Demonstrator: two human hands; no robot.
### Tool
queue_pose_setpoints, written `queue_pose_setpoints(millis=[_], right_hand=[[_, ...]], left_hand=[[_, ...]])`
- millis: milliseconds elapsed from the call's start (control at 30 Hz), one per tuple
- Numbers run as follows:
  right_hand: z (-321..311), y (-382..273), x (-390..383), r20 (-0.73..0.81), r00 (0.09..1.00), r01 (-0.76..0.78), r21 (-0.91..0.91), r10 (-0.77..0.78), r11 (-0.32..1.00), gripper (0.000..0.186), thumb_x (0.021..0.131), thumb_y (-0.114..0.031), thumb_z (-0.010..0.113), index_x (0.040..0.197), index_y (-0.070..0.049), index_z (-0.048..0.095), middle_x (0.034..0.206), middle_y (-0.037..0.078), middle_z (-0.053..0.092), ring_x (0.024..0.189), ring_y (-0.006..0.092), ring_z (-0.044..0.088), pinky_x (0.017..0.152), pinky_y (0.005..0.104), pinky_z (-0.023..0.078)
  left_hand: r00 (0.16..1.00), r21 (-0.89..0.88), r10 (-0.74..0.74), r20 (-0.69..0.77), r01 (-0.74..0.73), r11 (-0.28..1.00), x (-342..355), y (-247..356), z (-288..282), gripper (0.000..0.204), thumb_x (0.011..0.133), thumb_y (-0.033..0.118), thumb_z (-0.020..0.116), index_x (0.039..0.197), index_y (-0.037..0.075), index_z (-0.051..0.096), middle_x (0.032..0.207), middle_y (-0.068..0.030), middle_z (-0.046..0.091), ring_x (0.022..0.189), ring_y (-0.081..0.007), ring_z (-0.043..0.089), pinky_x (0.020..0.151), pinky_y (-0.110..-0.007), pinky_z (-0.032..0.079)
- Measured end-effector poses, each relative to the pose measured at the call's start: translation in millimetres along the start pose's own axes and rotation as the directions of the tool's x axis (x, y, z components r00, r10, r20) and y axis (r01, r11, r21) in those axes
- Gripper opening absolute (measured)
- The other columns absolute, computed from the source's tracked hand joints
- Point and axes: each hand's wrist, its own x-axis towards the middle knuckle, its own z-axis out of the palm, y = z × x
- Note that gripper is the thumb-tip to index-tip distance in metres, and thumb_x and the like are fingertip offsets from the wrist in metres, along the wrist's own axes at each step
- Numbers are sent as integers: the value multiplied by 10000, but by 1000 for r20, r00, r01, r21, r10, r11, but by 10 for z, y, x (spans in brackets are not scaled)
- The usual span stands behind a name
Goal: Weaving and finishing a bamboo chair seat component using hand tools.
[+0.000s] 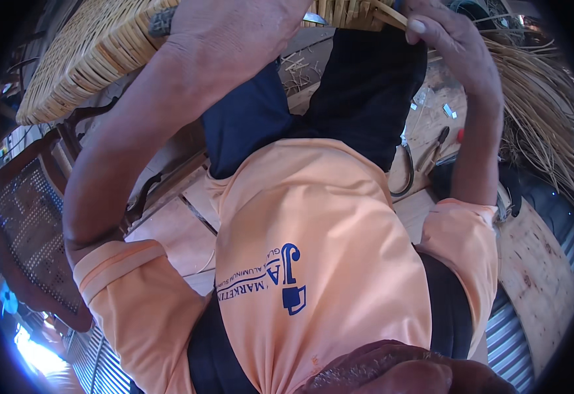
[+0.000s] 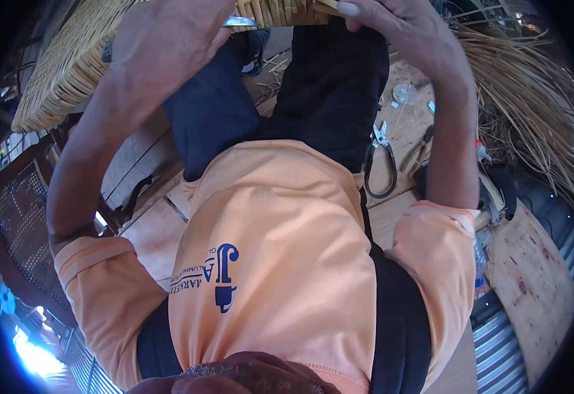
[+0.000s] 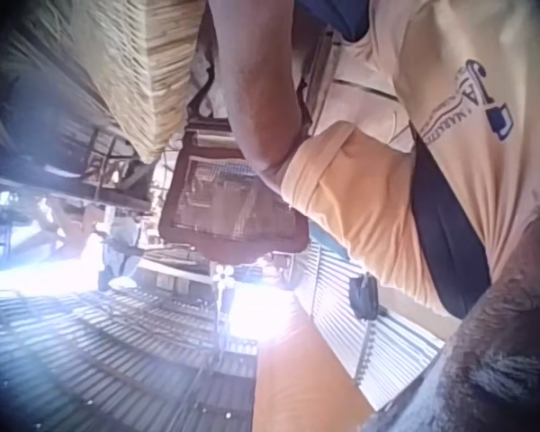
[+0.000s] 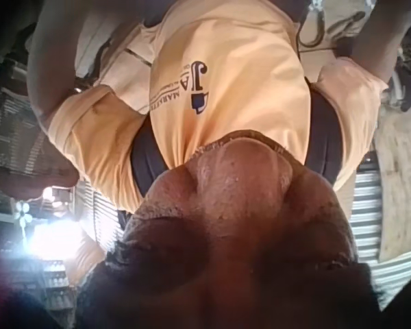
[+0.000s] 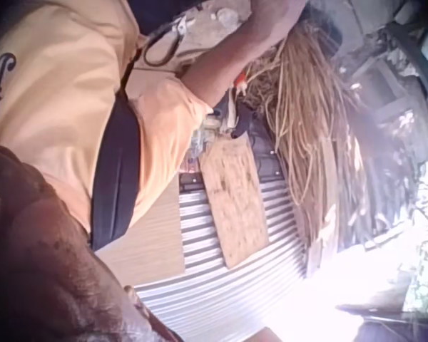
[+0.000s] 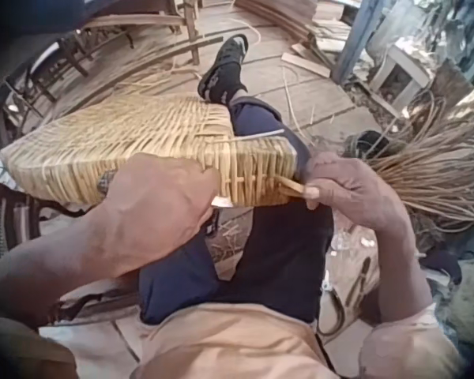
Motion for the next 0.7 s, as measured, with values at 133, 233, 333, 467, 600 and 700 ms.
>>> queue_pose_setpoints(millis=[133,233,333,467,600,700], right_hand=[[146,-327,96,-76,994,20,-605,-84,796,277,850,-226,588,707,10,618,717,153,575,750,299,557,710,392,442],[433,-387,202,-300,940,-103,-700,-160,707,259,839,-209,579,681,-7,613,730,166,572,768,346,554,725,428,435],[375,-346,128,-331,943,-130,-423,-19,897,214,764,-180,690,701,-5,583,744,139,546,739,305,544,670,385,434],[513,-247,-70,-488,872,-143,-223,16,964,320,681,-170,790,825,-19,548,796,101,535,736,255,529,659,332,435],[724,-183,-51,-678,728,-250,-120,104,961,272,736,-120,753,886,-34,543,812,61,533,723,173,516,666,275,430],[775,-208,-1,-742,638,-323,-15,206,946,220,760,-76,725,880,-41,544,799,39,516,703,127,489,650,247,417]], left_hand=[[998,54,63,5,-64,997,30,-66,-45,134,760,196,613,750,71,568,688,-101,593,653,-281,621,569,-396,486],[994,111,-23,104,12,994,-159,-165,-223,175,716,211,672,738,69,573,673,-108,587,633,-285,613,551,-392,476],[997,149,-25,69,14,989,-260,-220,-80,246,771,193,669,962,71,573,810,-65,592,731,-268,630,649,-361,513],[994,-9,-108,-31,108,994,-40,-65,-57,175,714,211,675,717,67,575,653,-104,580,624,-288,609,540,-394,470],[998,-75,-20,-54,16,997,54,-96,-91,158,716,190,666,689,65,573,633,-104,570,614,-286,605,530,-393,465],[999,-121,23,33,-19,992,108,-152,-179,160,725,182,660,671,65,565,628,-103,563,610,-277,604,529,-391,459]])
